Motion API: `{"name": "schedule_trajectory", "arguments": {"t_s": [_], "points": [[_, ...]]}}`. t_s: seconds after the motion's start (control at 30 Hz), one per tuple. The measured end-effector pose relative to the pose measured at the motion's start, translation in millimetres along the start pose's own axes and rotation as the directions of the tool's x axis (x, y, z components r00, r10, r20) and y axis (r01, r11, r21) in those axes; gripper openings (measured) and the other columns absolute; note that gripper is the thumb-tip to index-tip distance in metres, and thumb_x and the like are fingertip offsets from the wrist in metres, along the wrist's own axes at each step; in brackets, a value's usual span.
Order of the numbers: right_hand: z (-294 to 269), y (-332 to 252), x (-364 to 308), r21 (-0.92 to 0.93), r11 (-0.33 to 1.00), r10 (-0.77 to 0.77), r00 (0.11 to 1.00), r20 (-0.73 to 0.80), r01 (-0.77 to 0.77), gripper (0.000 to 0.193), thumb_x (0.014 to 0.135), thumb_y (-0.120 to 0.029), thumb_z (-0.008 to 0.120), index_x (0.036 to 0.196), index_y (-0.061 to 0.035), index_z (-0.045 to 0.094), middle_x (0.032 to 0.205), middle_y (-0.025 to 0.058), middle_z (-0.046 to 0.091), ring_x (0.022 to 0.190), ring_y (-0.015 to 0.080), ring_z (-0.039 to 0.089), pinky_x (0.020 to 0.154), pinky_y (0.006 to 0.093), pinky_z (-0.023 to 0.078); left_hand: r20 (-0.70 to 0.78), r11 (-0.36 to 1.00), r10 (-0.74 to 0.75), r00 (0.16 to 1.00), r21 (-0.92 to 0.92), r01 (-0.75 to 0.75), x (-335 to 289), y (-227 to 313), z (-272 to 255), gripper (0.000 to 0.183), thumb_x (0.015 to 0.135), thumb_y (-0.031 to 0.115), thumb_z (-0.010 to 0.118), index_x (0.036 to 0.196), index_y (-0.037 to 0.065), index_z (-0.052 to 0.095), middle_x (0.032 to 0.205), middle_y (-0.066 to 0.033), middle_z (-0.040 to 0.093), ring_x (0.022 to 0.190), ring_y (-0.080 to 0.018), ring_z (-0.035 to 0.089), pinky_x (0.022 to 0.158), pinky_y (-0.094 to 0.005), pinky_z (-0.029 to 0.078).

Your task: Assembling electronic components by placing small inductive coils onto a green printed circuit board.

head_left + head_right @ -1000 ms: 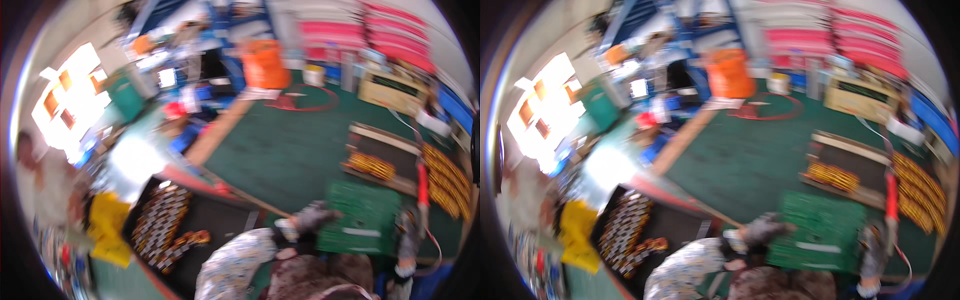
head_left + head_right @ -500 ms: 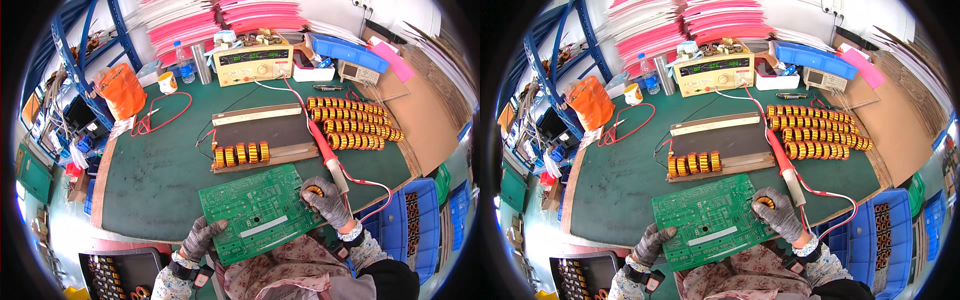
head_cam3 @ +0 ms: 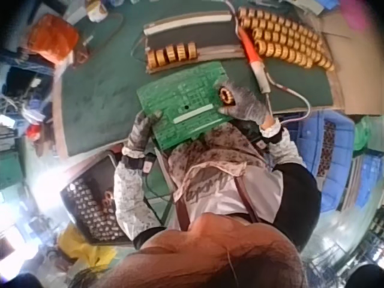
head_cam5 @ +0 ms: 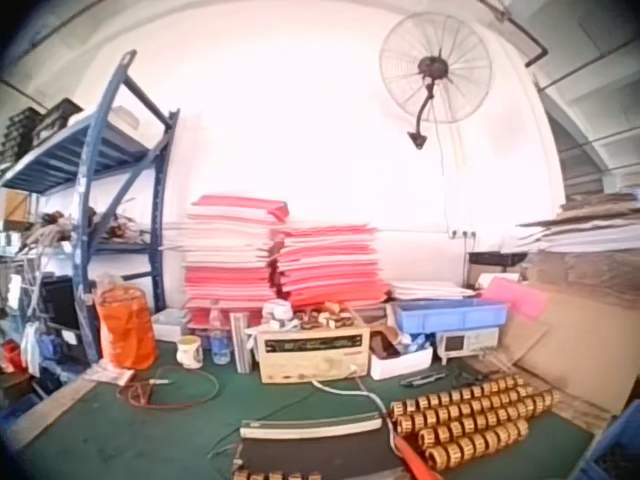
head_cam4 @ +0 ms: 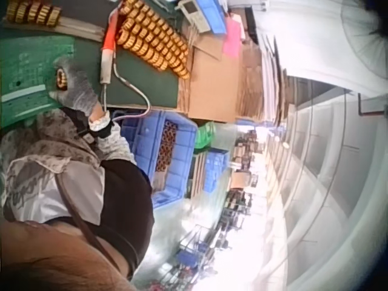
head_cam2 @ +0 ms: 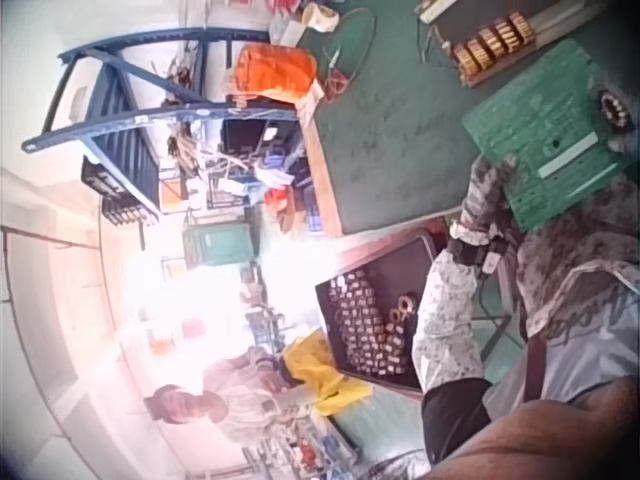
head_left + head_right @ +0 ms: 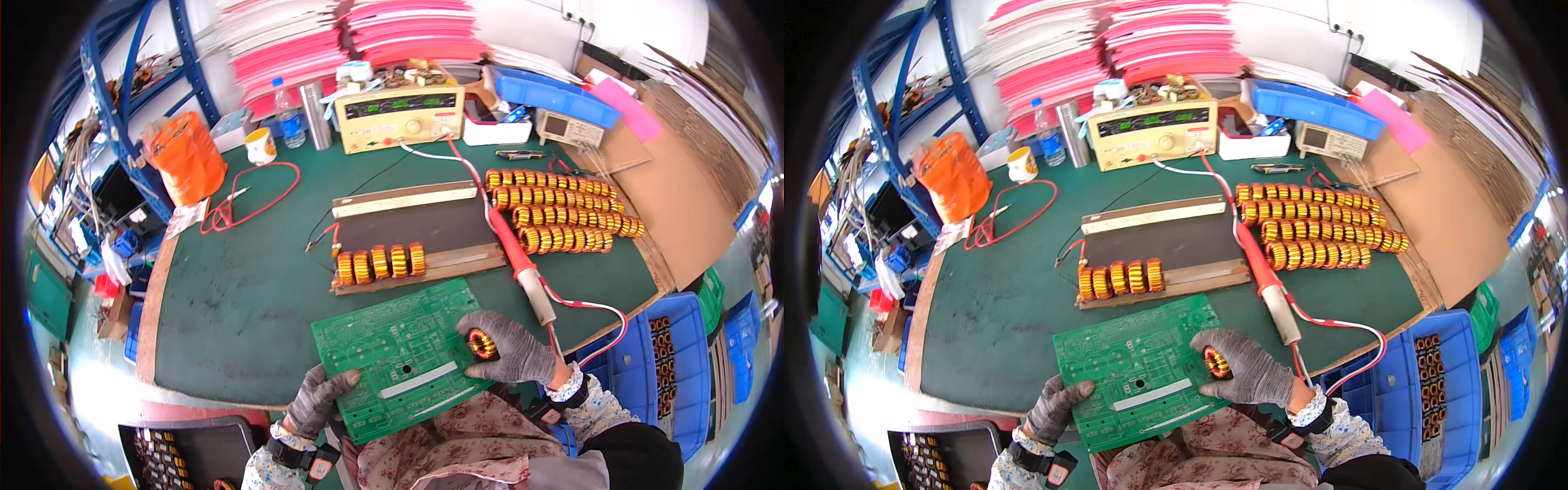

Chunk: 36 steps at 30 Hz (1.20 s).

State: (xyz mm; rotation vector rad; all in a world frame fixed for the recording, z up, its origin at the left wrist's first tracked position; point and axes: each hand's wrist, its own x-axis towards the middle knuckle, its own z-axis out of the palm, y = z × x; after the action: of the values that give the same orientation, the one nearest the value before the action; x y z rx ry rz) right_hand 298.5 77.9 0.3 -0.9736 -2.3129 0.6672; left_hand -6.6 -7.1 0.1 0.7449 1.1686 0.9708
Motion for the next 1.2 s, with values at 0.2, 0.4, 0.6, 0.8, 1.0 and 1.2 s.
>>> {"name": "schedule_trajectory", "arguments": {"t_s": [0.2, 0.4, 0.6, 0.8, 1.0, 1.2], "points": [[-34.1, 10.8, -11.6, 0.334, 0.936, 0.193, 0.953, -0.234, -0.107, 0.043, 0.067, -0.008, 0.07, 0.107, -0.0081, 0.052, 0.097, 0.0049, 0.055, 0.092, 0.0173, 0.054, 0.082, 0.0307, 0.044, 0.025, 0.992, 0.023, 0.999, 0.124, -0.026, 0.5, -3.1, -7.2, 0.05, 0.077, 0.028, 0.066, 0.115, -0.002, 0.054, 0.098, -0.0084, 0.064, 0.081, -0.0161, 0.062, 0.068, -0.0275, 0.051], [-131.0, 107.3, -34.6, -0.196, 0.844, 0.075, 0.472, -0.879, -0.499, 0.051, 0.069, -0.002, 0.065, 0.116, -0.0067, 0.047, 0.102, 0.0141, 0.055, 0.098, 0.0294, 0.053, 0.088, 0.0358, 0.043, -0.05, 0.99, 0.094, 0.994, 0.11, -0.088, -3.8, -18.3, -22.1, 0.042, 0.082, 0.031, 0.067, 0.112, 0.003, 0.059, 0.098, -0.0016, 0.062, 0.082, -0.0128, 0.058, 0.07, -0.0279, 0.046], [-170.8, 199.1, -73.6, -0.22, 0.563, 0.401, 0.496, -0.77, -0.796, 0.056, 0.068, 0.004, 0.065, 0.118, -0.0103, 0.047, 0.114, 0.0189, 0.054, 0.109, 0.0367, 0.05, 0.092, 0.0425, 0.041, -0.062, 0.995, 0.077, 0.995, 0.073, -0.072, 5.1, -23.4, -24.4, 0.043, 0.08, 0.03, 0.068, 0.113, 0.004, 0.058, 0.101, -0.0029, 0.062, 0.087, -0.0139, 0.058, 0.074, -0.0295, 0.047], [-165.6, 228.0, -69.5, -0.325, 0.714, 0.267, 0.67, -0.693, -0.62, 0.057, 0.066, -0.001, 0.067, 0.119, -0.0069, 0.046, 0.113, 0.0191, 0.055, 0.106, 0.0379, 0.05, 0.092, 0.0433, 0.04, -0.116, 0.996, 0.017, 0.993, 0.091, -0.006, -1.8, 0.1, -1.1, 0.042, 0.08, 0.026, 0.067, 0.113, 0.001, 0.057, 0.1, -0.0053, 0.063, 0.089, -0.0154, 0.058, 0.077, -0.0299, 0.047], [-147.5, 277.4, -88.6, -0.361, 0.726, 0.168, 0.659, -0.733, -0.586, 0.053, 0.076, -0.006, 0.062, 0.125, 0.0006, 0.045, 0.118, 0.0207, 0.053, 0.111, 0.0335, 0.05, 0.1, 0.0371, 0.036, -0.013, 0.997, -0.009, 1.0, 0.07, 0.01, -5.0, -5.0, -6.5, 0.037, 0.085, 0.019, 0.06, 0.115, -0.002, 0.054, 0.106, -0.0074, 0.061, 0.093, -0.0141, 0.058, 0.081, -0.0288, 0.047], [-43.8, 248.1, 73.5, -0.287, 0.946, -0.025, 0.848, -0.53, -0.152, 0.064, 0.072, -0.003, 0.063, 0.131, 0.0005, 0.04, 0.129, 0.0166, 0.048, 0.121, 0.0268, 0.044, 0.104, 0.0337, 0.031, 0.092, 0.987, 0.117, 0.989, 0.104, -0.127, 7.7, -19.1, -12.7, 0.042, 0.083, 0.034, 0.061, 0.109, 0.001, 0.059, 0.08, -0.0021, 0.059, 0.06, -0.009, 0.054, 0.052, -0.024, 0.044]]}}
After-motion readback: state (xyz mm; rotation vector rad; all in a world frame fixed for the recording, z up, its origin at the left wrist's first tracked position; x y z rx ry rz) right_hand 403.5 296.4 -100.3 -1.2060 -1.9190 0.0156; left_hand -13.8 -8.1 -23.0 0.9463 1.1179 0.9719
